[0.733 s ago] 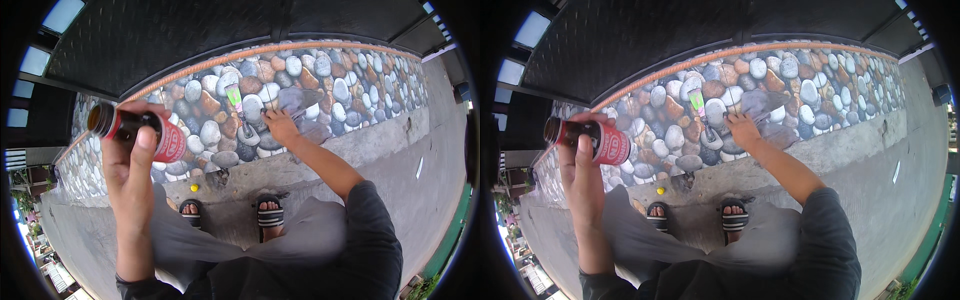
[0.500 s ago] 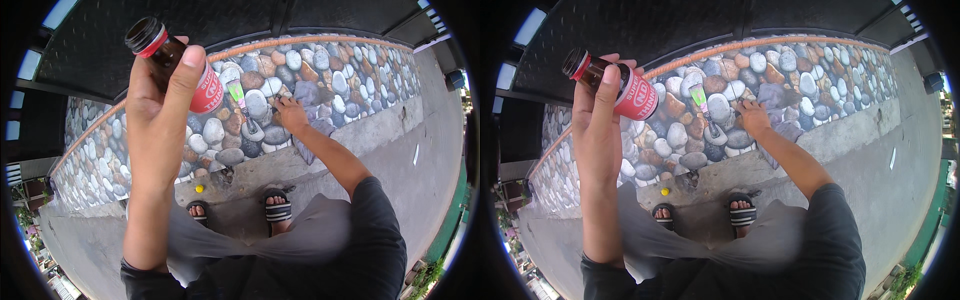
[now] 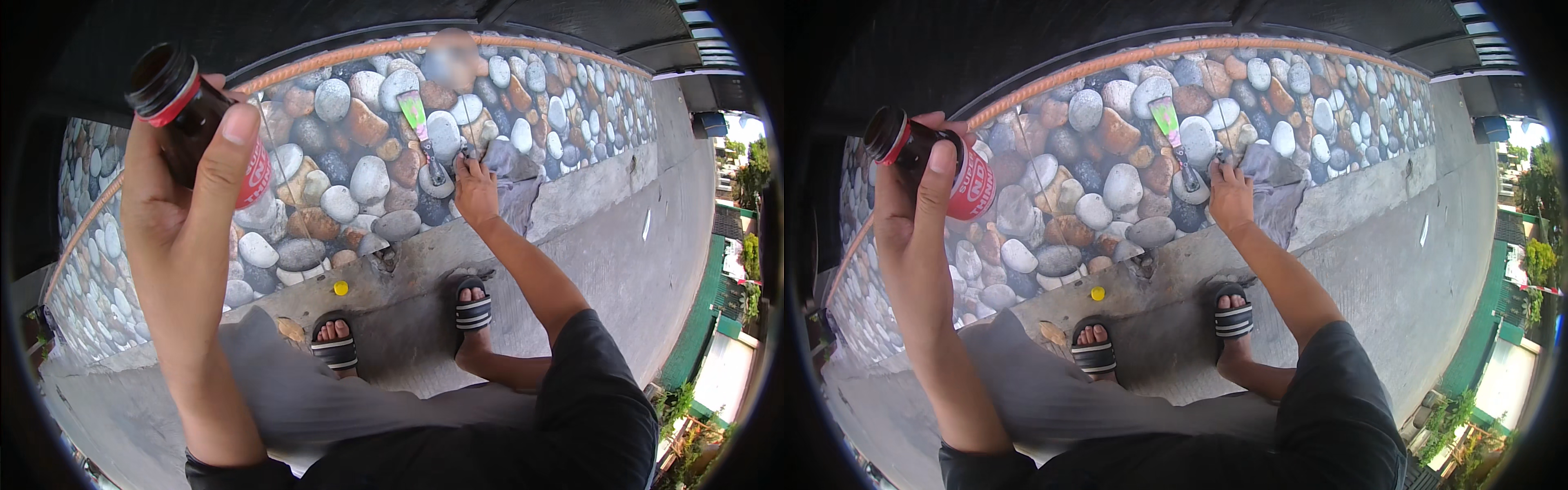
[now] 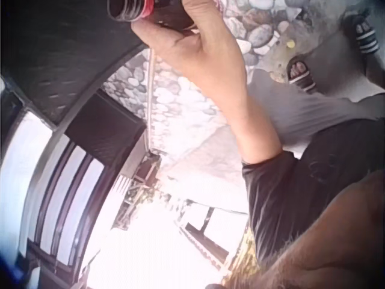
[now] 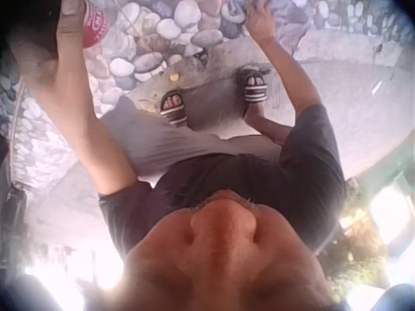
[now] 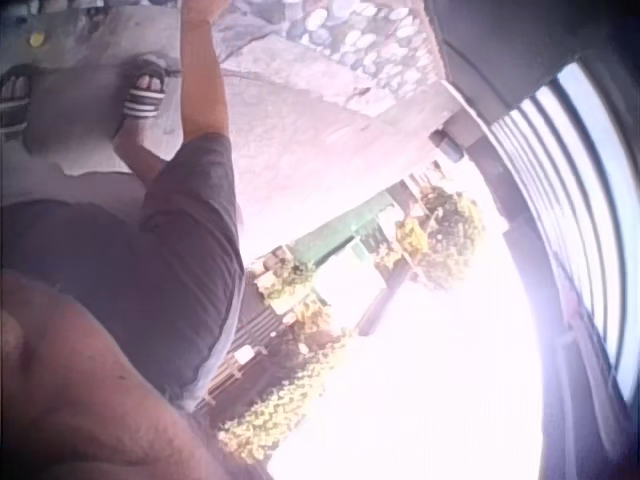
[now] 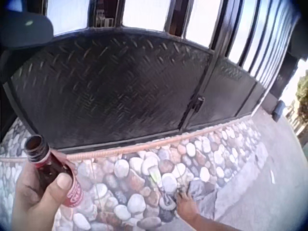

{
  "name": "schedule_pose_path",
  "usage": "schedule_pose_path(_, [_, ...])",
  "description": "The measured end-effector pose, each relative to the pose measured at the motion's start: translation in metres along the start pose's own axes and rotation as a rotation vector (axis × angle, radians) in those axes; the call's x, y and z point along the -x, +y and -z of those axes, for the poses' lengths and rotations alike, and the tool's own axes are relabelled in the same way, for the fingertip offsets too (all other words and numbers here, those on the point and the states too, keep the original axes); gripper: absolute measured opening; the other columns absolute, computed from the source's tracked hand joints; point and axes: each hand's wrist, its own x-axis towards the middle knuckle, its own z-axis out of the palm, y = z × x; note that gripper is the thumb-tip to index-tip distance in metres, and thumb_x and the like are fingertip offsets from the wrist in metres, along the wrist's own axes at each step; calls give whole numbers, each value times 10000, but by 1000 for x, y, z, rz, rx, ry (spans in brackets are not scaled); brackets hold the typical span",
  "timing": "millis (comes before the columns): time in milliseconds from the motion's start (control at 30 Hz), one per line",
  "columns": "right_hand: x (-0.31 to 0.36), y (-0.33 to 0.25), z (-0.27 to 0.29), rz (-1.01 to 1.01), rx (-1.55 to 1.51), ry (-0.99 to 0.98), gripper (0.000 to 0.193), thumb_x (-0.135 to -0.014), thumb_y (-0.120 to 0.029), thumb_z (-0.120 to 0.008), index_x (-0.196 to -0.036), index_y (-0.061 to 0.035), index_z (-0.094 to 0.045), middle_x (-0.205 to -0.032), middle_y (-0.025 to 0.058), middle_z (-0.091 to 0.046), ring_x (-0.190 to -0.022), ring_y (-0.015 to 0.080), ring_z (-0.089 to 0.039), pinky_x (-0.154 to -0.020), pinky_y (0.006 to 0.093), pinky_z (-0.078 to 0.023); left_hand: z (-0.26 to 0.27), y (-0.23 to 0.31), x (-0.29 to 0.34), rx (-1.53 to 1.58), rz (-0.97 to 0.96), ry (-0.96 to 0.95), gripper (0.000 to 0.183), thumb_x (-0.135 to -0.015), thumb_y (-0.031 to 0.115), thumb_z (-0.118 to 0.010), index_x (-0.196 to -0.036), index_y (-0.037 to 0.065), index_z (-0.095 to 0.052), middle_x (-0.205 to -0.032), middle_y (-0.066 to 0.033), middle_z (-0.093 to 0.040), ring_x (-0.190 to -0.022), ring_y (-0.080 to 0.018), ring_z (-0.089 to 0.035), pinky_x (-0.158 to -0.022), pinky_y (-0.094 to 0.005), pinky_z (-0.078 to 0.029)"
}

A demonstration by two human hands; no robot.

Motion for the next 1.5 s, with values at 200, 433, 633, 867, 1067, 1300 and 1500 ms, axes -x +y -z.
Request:
schedule_pose_path(200, [34,-52,-14,-94,-83,164,494,-823,-101,-620,-1312,-41,-585,-1135,89,-575,-1029,298,-541,-883,449,-407,11,-8,5,82,-86,-75,319,-1007,281,-583,-1239,61,-586,-1098,-98,-681,-1053,-165,-635,-953,-290,-482])
schedule_pose_path(433, [-6,-90,-15,-47,-178,242,436,-857,-106,-605,-1289,-50,-609,-1104,105,-581,-1007,299,-556,-852,431,-418,37,-2,23,-2,-116,-42,318,-1020,274,-541,-1257,66,-583,-1128,-116,-669,-1070,-190,-637,-946,-304,-497])
schedule_pose_path(633, [11,-137,-10,203,-207,156,474,-821,-104,-601,-1292,-48,-592,-1058,70,-555,-974,256,-535,-846,408,-415,47,1,30,-22,-71,52,353,-1039,272,-490,-1289,33,-558,-1167,-127,-652,-1097,-200,-635,-945,-316,-504])
schedule_pose_path(867, [32,-143,-2,392,-201,45,470,-839,-109,-543,-1305,-60,-584,-1048,34,-551,-952,225,-529,-852,388,-418,100,4,29,-122,-111,-102,466,-1065,354,-404,-1369,10,-480,-1274,-153,-595,-1223,-235,-572,-1016,-361,-464])
schedule_pose_path(1067, [54,-174,-1,492,-198,22,489,-823,-115,-554,-1307,-45,-575,-1042,37,-549,-949,221,-527,-819,382,-409,113,6,40,-74,-37,-18,483,-1065,380,-392,-1387,26,-458,-1305,-149,-573,-1238,-223,-561,-1028,-371,-457])
schedule_pose_path(1300, [54,-174,-2,410,-177,20,483,-815,-64,-553,-1296,-48,-591,-1033,32,-549,-965,216,-531,-808,384,-413,115,11,59,-21,-52,-49,472,-1068,345,-399,-1387,0,-443,-1295,-145,-555,-1226,-252,-559,-1021,-388,-468])
schedule_pose_path(1500, [11,-163,-3,282,-217,58,487,-829,-127,-550,-1301,-12,-561,-1047,33,-545,-964,210,-534,-848,371,-425,100,13,63,74,-30,-73,481,-1065,348,-411,-1384,-11,-436,-1276,-147,-557,-1218,-270,-561,-1027,-382,-468])
